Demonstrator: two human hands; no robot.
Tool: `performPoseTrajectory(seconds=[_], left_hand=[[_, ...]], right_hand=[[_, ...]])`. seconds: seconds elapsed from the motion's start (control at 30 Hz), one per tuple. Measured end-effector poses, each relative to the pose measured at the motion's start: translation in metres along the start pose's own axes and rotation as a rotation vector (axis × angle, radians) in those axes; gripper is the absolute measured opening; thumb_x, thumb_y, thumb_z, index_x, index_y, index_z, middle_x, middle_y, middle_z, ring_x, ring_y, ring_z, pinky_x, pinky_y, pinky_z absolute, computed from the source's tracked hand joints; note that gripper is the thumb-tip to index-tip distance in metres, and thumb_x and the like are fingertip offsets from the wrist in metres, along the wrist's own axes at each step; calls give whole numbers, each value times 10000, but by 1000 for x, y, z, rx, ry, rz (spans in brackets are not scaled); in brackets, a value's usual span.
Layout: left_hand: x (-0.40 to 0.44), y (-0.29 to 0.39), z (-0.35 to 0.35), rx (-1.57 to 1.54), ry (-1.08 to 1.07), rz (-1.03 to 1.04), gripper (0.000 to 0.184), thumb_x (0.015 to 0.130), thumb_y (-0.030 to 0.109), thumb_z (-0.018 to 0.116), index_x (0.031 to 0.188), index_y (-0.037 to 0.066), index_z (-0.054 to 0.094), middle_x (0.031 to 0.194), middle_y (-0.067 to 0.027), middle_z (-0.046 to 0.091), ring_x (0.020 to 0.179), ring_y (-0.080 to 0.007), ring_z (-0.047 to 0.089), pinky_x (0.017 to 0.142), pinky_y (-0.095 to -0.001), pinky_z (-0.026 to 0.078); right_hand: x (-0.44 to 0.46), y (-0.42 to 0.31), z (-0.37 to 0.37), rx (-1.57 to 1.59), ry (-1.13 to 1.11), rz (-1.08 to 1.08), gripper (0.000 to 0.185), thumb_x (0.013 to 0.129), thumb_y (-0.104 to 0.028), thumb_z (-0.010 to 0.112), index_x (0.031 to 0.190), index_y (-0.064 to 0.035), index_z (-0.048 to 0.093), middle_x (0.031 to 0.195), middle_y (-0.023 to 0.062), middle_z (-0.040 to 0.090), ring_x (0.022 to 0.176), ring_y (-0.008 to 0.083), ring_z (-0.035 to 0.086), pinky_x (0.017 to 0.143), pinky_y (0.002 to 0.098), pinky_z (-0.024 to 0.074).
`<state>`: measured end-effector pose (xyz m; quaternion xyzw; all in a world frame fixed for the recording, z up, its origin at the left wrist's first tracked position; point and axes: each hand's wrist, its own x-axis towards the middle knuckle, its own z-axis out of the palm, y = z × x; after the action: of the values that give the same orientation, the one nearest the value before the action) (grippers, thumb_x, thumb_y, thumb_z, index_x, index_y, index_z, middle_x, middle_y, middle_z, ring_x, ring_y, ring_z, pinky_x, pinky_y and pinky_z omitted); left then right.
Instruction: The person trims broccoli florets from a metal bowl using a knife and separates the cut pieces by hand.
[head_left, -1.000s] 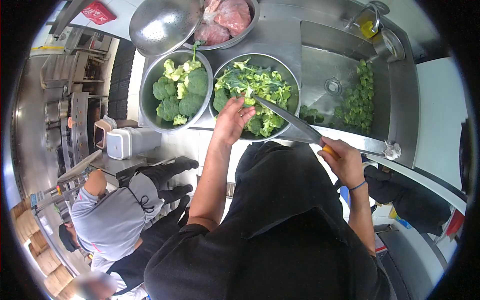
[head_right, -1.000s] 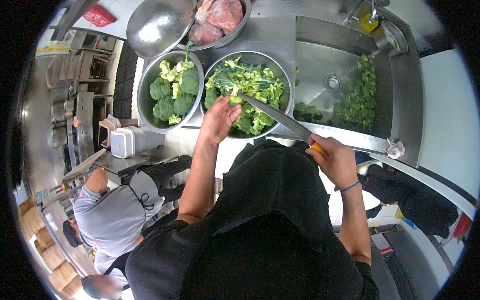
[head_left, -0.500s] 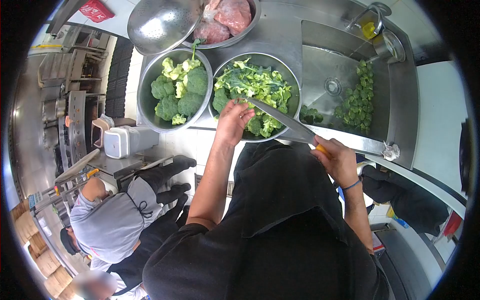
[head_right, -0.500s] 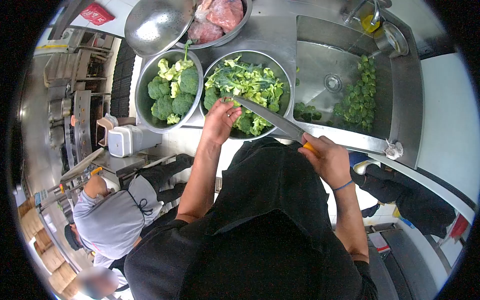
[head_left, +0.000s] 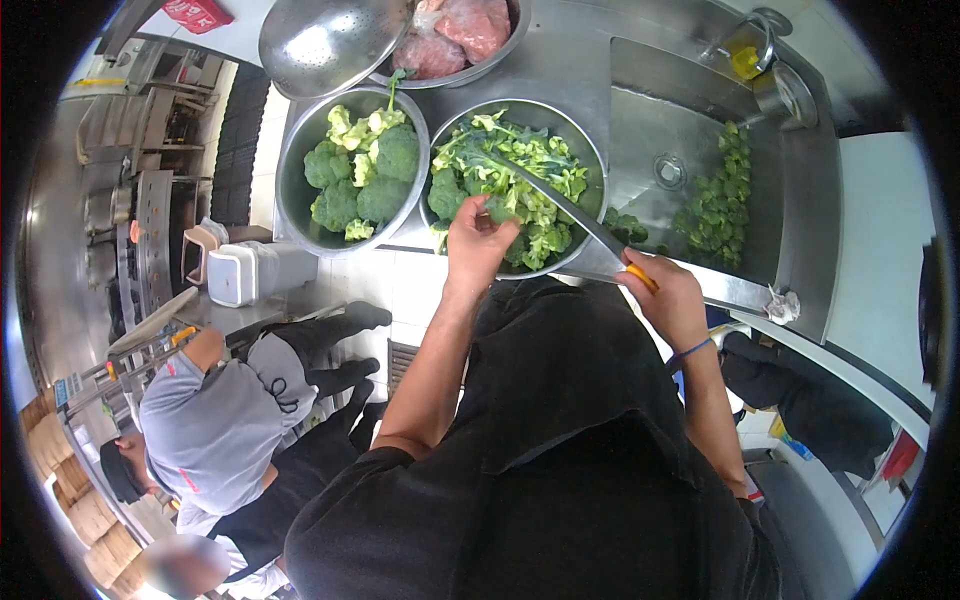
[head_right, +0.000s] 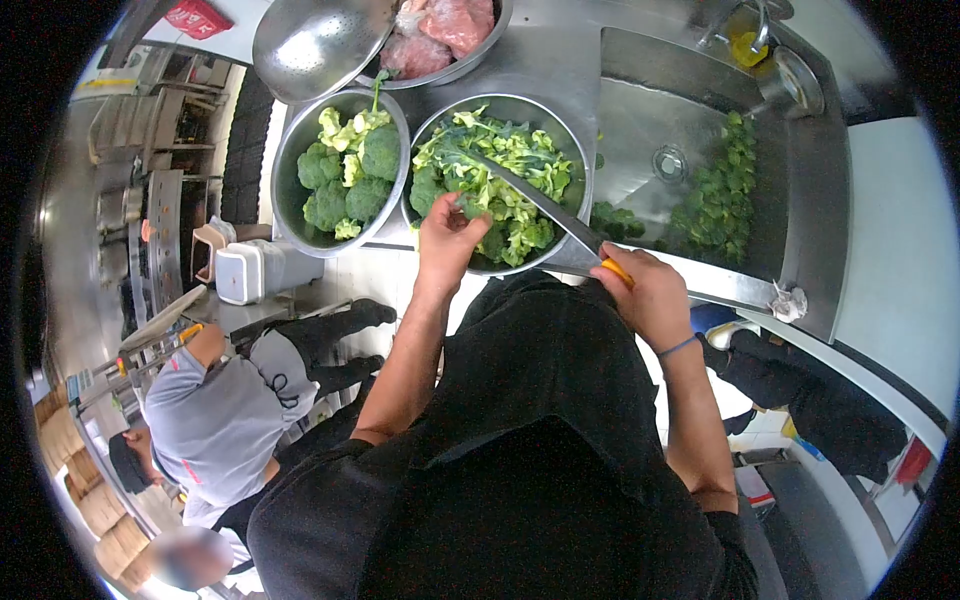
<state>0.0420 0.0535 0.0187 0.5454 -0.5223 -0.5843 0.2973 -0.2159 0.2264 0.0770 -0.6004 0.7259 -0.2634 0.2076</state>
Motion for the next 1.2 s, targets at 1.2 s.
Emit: performPoseTrajectory(seconds=[1.2], left_hand=[[5,-24,-8,457,156,300,444,825,26,864,1241,56,713,1156,-116,681,876,-198,709,800,-331,605]], right_hand=[[-15,-6,-9,60,-172,20,345,959,-310,844,1214,-81,800,972,164,788,855,377,756,740,438,591]])
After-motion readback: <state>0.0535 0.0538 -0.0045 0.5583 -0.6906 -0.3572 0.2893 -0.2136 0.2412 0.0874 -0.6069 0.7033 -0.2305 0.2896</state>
